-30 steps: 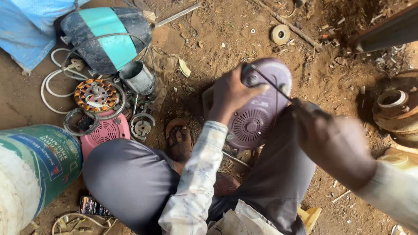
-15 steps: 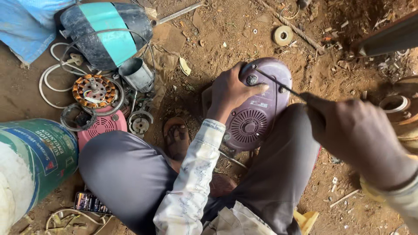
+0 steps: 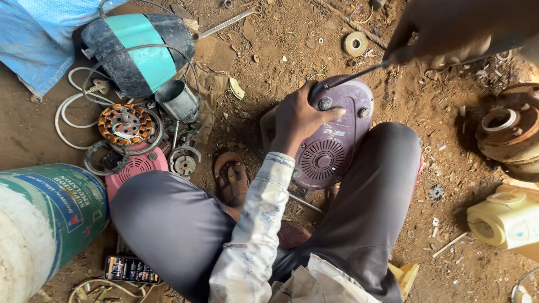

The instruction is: The person sits on the ground and uses a screwdriver to remove screws from a maroon motor housing. After removing the cover, the person manipulates the internal wiring and components with their hands.

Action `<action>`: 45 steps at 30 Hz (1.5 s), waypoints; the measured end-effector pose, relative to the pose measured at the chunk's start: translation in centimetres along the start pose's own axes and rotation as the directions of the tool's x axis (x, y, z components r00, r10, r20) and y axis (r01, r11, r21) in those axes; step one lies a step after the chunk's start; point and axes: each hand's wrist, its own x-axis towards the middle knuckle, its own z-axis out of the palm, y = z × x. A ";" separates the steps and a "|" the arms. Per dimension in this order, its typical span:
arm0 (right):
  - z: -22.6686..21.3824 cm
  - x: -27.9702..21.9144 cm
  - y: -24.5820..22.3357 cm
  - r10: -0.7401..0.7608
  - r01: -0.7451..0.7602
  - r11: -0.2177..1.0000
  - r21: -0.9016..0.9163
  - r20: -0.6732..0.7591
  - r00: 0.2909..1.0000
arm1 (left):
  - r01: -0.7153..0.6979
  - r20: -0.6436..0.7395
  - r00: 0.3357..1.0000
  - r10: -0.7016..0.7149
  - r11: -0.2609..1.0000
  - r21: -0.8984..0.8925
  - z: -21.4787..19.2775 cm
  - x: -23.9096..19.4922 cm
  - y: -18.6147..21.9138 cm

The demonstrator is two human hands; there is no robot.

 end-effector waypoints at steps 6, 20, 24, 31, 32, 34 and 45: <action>1.1 3.0 2.5 0.035 -0.038 0.999 0.011 0.177 0.984 | -0.001 -0.029 1.000 0.000 1.000 -0.012 0.3 0.1 -0.3; 10.3 -1.8 -1.2 -0.197 0.290 0.954 0.070 -0.580 0.790 | -0.052 -0.081 0.995 0.052 0.999 0.009 1.5 1.3 -1.0; 6.8 -3.7 -4.7 -0.004 0.017 0.999 0.038 -0.323 0.947 | -0.046 -0.054 0.997 0.047 0.999 0.005 1.9 1.7 -1.7; 3.1 -5.6 -9.0 0.175 -0.165 0.980 0.110 -0.089 0.981 | -0.148 -0.140 0.979 0.150 0.989 0.021 2.3 2.1 -2.5; 3.1 -5.8 -9.0 0.147 -0.136 0.987 0.086 -0.139 0.979 | -0.146 -0.139 0.979 0.146 0.989 0.007 2.2 2.1 -2.4; 3.2 -6.3 -9.1 0.085 -0.079 0.996 0.034 -0.236 0.968 | -0.087 -0.055 0.995 0.087 0.996 -0.007 2.0 2.4 -2.5; 5.3 -8.0 -9.0 0.070 -0.098 0.989 -0.113 -0.227 0.971 | -0.119 -0.044 0.991 0.129 0.977 0.177 2.3 2.8 -3.2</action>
